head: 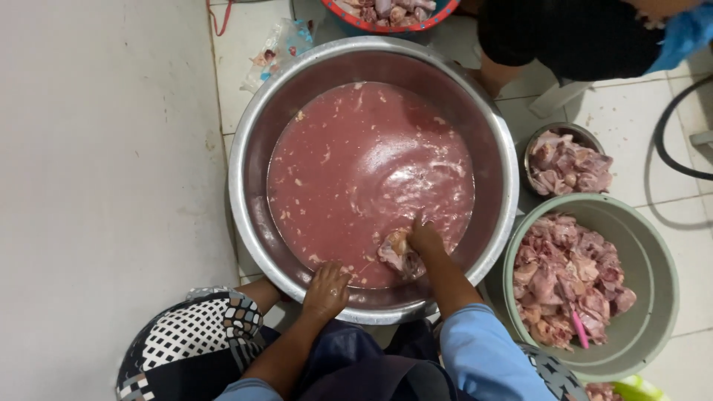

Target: Washing and cleaning raw chicken pieces in a large basin of water

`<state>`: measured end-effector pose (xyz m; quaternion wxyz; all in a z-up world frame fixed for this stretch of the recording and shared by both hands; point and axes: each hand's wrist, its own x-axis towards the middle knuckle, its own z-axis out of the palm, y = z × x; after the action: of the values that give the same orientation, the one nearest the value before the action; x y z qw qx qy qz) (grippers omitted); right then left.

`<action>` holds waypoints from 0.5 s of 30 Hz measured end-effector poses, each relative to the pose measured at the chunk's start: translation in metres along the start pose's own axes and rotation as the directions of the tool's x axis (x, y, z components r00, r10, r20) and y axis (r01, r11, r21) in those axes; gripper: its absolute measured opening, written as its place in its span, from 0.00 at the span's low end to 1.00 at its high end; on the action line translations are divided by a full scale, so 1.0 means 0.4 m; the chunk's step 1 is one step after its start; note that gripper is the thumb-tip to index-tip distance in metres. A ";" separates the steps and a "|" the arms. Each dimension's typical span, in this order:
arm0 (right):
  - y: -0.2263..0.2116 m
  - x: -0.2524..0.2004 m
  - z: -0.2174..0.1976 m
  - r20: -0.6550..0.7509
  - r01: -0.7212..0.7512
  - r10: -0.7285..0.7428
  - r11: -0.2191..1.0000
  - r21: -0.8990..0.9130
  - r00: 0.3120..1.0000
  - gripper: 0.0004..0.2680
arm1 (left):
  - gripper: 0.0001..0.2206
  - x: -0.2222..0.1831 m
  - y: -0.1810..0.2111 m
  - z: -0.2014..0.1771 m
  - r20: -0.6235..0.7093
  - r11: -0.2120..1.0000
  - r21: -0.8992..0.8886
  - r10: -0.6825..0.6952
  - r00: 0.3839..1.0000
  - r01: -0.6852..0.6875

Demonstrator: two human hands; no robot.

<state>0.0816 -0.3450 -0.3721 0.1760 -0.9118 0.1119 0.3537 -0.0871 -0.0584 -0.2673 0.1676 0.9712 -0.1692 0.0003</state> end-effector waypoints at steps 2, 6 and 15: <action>0.041 0.098 0.086 0.039 0.068 -0.059 0.952 -0.298 0.997 0.24 | 0.12 -0.004 -0.008 0.011 0.015 1.000 0.016 -0.007 1.000 0.007; -0.003 0.010 0.028 -0.041 0.195 -0.276 0.768 -0.610 0.960 0.20 | 0.12 0.011 0.004 -0.012 -0.004 1.000 0.020 0.000 1.000 0.000; -0.039 -0.005 -0.061 0.031 0.235 -0.300 0.674 -0.700 0.953 0.16 | 0.11 0.010 0.012 -0.016 0.015 0.999 0.008 -0.031 0.999 0.031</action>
<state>0.1004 -0.3403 -0.3501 -0.1354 -0.9312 -0.1566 0.3001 -0.0845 -0.0621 -0.2594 0.1624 0.9744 -0.1554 -0.0090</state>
